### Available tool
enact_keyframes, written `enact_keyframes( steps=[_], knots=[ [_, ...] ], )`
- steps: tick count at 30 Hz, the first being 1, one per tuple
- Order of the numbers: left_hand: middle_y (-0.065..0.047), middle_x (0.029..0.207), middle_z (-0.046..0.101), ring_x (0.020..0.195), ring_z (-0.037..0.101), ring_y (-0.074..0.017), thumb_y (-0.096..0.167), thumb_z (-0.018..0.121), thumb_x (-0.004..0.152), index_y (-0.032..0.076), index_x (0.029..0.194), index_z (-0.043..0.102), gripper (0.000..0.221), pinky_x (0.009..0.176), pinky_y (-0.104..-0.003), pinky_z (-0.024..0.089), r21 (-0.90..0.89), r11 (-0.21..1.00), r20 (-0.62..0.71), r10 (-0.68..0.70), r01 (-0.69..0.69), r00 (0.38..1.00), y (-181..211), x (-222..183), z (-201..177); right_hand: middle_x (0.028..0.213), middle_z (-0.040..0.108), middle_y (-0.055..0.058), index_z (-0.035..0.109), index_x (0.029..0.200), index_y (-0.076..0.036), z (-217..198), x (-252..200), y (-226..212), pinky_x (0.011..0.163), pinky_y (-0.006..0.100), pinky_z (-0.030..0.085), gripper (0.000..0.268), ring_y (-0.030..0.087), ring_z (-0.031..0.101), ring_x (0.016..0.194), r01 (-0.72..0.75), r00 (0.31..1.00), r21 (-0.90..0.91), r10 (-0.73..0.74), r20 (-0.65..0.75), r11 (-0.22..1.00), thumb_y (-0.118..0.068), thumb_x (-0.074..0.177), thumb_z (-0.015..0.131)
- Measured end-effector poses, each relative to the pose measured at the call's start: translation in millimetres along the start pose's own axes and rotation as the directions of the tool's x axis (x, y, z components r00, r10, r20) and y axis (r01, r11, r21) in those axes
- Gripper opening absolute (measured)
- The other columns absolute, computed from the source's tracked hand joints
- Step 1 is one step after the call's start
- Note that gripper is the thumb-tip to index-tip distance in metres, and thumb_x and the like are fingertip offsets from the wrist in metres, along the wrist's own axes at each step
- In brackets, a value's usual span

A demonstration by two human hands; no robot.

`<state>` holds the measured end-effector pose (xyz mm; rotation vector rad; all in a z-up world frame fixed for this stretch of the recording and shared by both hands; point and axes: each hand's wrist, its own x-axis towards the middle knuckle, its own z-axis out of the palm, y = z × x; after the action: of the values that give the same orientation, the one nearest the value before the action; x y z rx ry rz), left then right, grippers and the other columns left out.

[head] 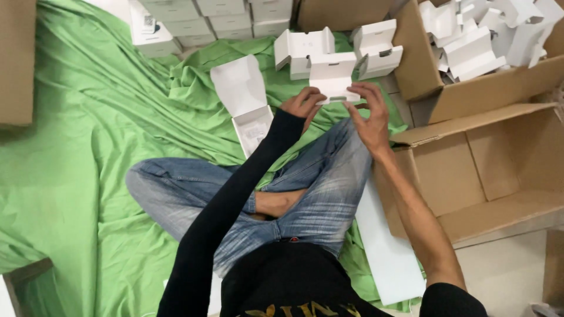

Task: The person sits on the floor and assembles small white product boxes. They place a white device and a paper insert into the box, close the lid, and then stack the finished box onto a pile. The process is repeated with multiple boxes.

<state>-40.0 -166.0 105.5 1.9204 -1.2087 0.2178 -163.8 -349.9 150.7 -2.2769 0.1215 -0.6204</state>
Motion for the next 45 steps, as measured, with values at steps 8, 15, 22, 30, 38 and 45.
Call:
enact_keyframes(
  steps=[8, 15, 22, 30, 38, 45],
  knots=[
    [-0.005, 0.123, 0.06, 0.099, 0.071, -0.0276, 0.007, 0.069, 0.094, 0.014, 0.121, 0.062, 0.028, 0.077, -0.041, 0.057, -0.234, 0.972, 0.005, -0.015, 0.016, 1.0, -25, 130, 134, 0.137, 0.059, 0.01, 0.067, 0.127, 0.001, -58, 68, 147, 0.102, 0.031, 0.06, 0.024, 0.021, 0.066, 0.124, -0.086, 0.976, 0.207, 0.124, -0.179, 0.975, -0.001, 0.104, 0.072],
    [-0.007, 0.119, 0.059, 0.097, 0.07, -0.0301, 0.009, 0.071, 0.094, 0.012, 0.119, 0.062, 0.027, 0.078, -0.041, 0.055, -0.215, 0.97, 0.064, -0.103, 0.114, 0.993, -70, 165, 214, 0.126, 0.065, 0.012, 0.071, 0.12, -0.002, -60, 102, 221, 0.089, 0.032, 0.061, 0.021, 0.024, 0.072, 0.107, -0.179, 0.976, 0.041, 0.183, -0.12, 0.983, -0.001, 0.1, 0.072],
    [-0.009, 0.142, 0.051, 0.127, 0.056, -0.0329, 0.019, 0.077, 0.088, 0.015, 0.139, 0.056, 0.055, 0.1, -0.048, 0.048, -0.036, 0.997, 0.115, -0.064, 0.068, 0.991, -91, 146, 243, 0.145, 0.057, 0.015, 0.063, 0.139, -0.008, -45, 83, 256, 0.106, 0.045, 0.051, 0.039, 0.038, 0.057, 0.133, -0.035, 0.999, -0.313, 0.032, -0.016, 0.949, -0.004, 0.101, 0.069],
    [-0.018, 0.168, 0.017, 0.154, 0.022, -0.0391, 0.037, 0.079, 0.085, 0.009, 0.157, 0.029, 0.091, 0.122, -0.059, 0.024, 0.146, 0.988, 0.22, -0.077, 0.045, 0.972, -121, 150, 263, 0.169, 0.03, 0.013, 0.042, 0.16, -0.011, -15, 93, 280, 0.123, 0.051, 0.028, 0.056, 0.038, 0.029, 0.155, 0.06, 0.98, -0.518, 0.047, 0.192, 0.853, -0.022, 0.108, 0.059],
    [-0.015, 0.167, 0.034, 0.149, 0.041, -0.037, 0.022, 0.07, 0.095, 0.016, 0.162, 0.035, 0.076, 0.123, -0.052, 0.033, -0.062, 0.991, 0.168, -0.108, 0.12, 0.98, -75, 31, 106, 0.17, 0.028, 0.015, 0.04, 0.161, -0.011, 3, 82, 157, 0.126, 0.055, 0.024, 0.058, 0.035, 0.031, 0.155, 0.113, 0.991, -0.411, -0.074, 0.11, 0.905, -0.024, 0.109, 0.061],
    [-0.013, 0.142, 0.062, 0.124, 0.068, -0.031, 0.009, 0.061, 0.094, 0.012, 0.139, 0.06, 0.045, 0.109, -0.043, 0.053, -0.213, 0.844, -0.013, -0.507, 0.493, 0.862, -99, -111, -40, 0.148, 0.055, 0.011, 0.06, 0.139, -0.01, 102, 40, 34, 0.105, 0.047, 0.047, 0.037, 0.032, 0.057, 0.132, 0.253, 0.923, -0.044, -0.227, 0.31, 0.966, -0.014, 0.102, 0.064]
  ],
)
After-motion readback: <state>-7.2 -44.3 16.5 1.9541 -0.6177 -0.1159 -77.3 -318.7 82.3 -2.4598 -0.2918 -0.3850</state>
